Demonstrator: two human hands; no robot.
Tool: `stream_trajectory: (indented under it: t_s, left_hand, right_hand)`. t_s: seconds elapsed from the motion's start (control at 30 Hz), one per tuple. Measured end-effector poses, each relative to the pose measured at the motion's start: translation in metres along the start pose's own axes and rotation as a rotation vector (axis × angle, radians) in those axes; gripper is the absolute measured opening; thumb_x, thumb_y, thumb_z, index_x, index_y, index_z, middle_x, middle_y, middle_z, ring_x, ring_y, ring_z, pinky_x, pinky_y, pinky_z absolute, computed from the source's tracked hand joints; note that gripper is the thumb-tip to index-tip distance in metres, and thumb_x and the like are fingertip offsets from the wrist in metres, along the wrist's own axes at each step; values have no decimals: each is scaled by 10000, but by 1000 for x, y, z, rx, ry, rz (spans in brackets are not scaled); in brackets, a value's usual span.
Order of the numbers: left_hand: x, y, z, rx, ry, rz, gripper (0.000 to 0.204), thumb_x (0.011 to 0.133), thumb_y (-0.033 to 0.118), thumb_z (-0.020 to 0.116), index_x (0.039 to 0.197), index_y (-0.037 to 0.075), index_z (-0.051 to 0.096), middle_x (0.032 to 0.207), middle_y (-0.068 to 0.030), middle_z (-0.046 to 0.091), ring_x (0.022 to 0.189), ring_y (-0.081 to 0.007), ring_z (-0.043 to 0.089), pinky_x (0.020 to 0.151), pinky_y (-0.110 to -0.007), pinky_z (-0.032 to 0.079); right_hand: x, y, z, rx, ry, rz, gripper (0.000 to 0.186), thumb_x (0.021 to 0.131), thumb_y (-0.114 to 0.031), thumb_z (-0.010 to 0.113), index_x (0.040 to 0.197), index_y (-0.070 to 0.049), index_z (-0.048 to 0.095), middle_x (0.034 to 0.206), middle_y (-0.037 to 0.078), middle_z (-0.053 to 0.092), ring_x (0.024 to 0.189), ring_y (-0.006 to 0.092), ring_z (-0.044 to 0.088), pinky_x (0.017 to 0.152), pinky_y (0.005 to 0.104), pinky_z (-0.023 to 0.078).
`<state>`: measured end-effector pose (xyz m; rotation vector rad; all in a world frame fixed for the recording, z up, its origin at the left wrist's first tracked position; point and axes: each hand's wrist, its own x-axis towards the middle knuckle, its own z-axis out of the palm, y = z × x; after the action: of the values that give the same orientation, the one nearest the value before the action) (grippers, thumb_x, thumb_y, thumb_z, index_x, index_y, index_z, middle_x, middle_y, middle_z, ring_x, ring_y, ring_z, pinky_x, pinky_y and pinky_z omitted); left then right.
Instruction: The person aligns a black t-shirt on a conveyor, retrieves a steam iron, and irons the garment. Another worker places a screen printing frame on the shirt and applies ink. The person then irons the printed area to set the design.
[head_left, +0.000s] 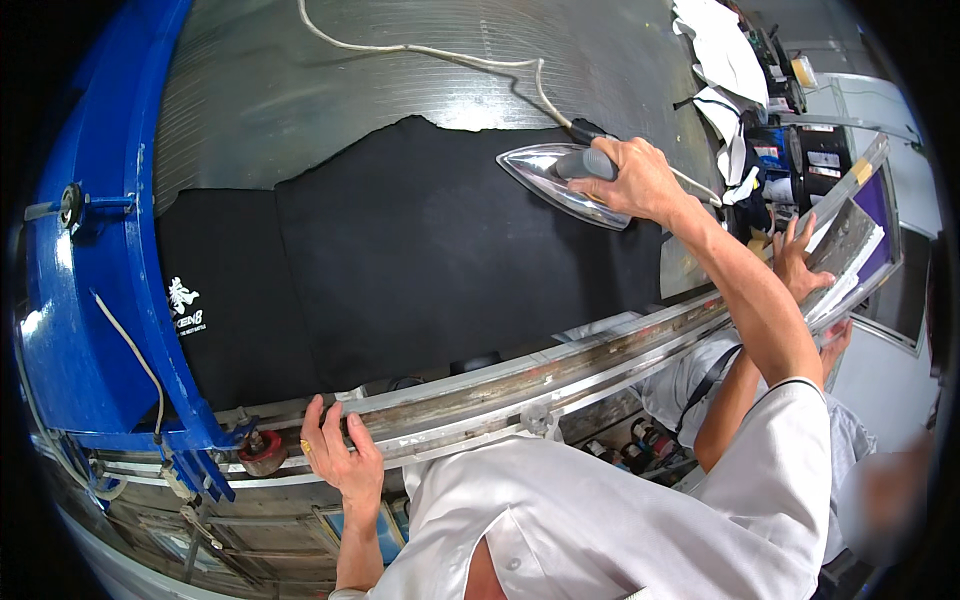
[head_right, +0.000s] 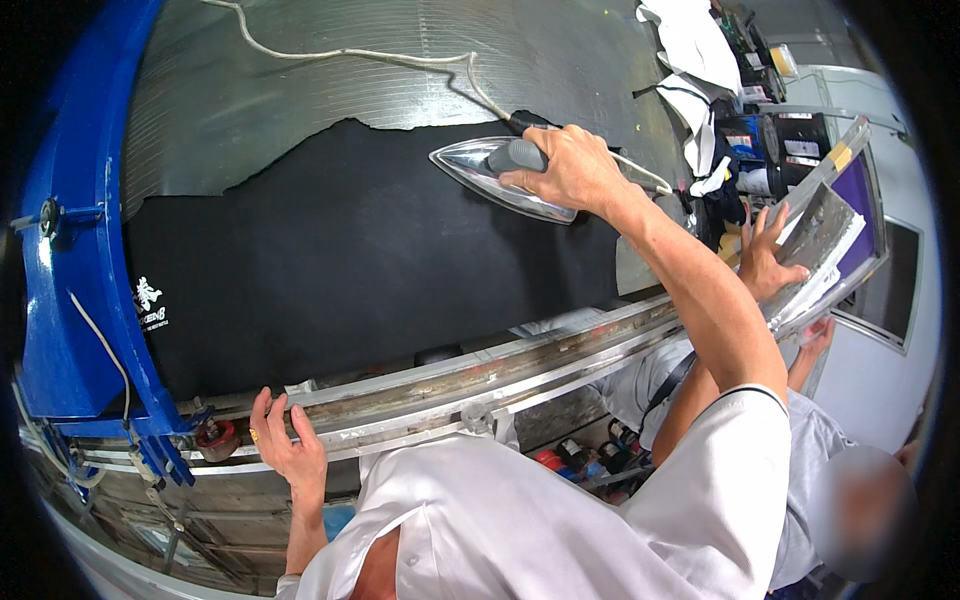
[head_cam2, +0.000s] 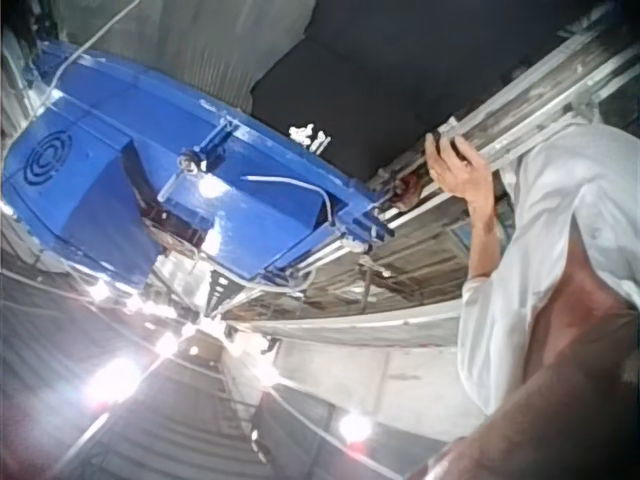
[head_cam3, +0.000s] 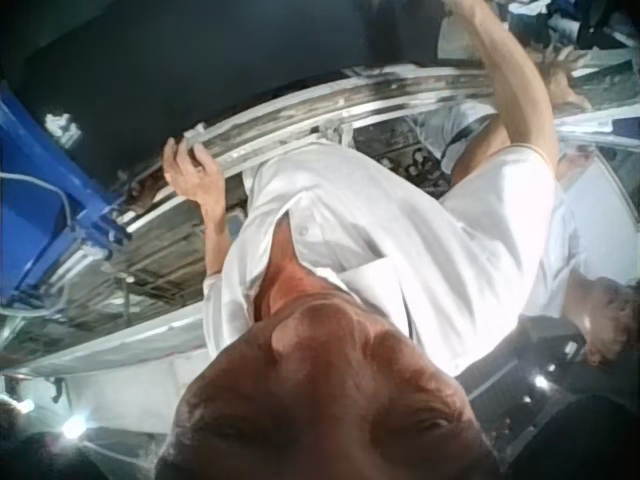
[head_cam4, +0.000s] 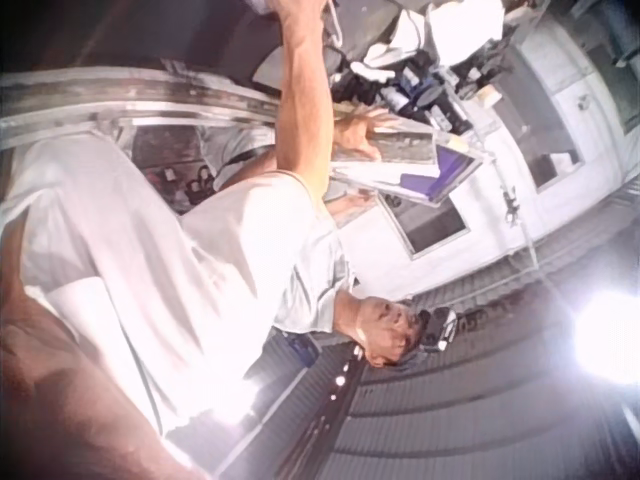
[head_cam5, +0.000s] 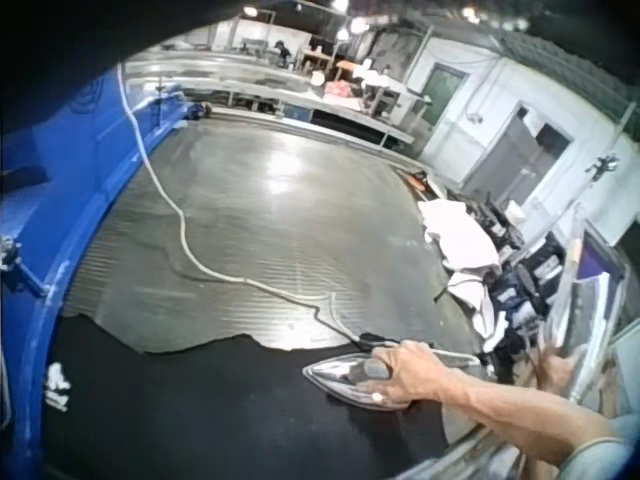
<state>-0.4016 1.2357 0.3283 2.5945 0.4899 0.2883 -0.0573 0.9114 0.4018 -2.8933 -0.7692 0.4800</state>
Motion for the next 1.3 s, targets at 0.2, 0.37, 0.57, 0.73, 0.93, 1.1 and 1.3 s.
stream_trajectory:
  t_s: [0.2,0.37,0.57,0.73,0.93,1.1,1.3]
  left_hand:
    - [-1,2,0,14,2,-9,166,897,96,625,1037,7,634,1200,-187,591,1035,-368,589,841,-449,473]
    - [0,3,0,10,-34,-7,174,893,49,608,1055,-16,617,1223,-200,584,1042,-363,591,859,-442,489]
    - [0,3,1,15,-21,-9,175,894,55,608,1052,-19,620,1219,-202,587,1034,-365,595,848,-436,494]
    - [1,4,1,6,5,-28,171,870,72,637,1021,-10,642,1198,-198,601,1017,-364,596,837,-438,483]
    - [0,1,1,7,16,-10,164,851,80,656,993,-3,653,1192,-193,607,1008,-369,592,839,-444,476]
    - [1,3,-1,36,51,-3,183,814,71,670,984,6,662,1189,-178,610,1008,-356,594,847,-440,472]
    - [2,1,-3,21,5,-17,235,804,60,669,1031,1,654,1239,-158,584,1036,-339,590,858,-435,469]
  right_hand:
    - [-69,-31,34,-24,-126,-166,453,760,-496,754,856,-69,640,612,168,635,600,378,662,586,475,533]
    - [-32,-20,11,-57,-52,19,491,760,-514,756,882,-53,639,711,184,667,705,402,669,648,474,545]
    - [-11,-23,9,-75,33,-120,460,755,-493,759,819,-54,634,707,176,666,698,394,667,627,476,537]
    - [-59,-80,39,31,-109,-233,441,748,-470,779,872,-65,656,653,162,653,649,344,683,598,460,536]
    - [26,-88,10,-30,-52,-39,470,754,-473,767,841,-30,638,729,220,662,717,418,658,668,486,528]
    - [23,-114,20,16,-17,-222,469,783,-490,735,873,-35,666,658,188,660,658,373,676,608,460,543]
    - [-9,-172,35,-23,-73,-267,430,762,-412,773,825,-6,643,630,220,638,618,371,677,565,462,539]
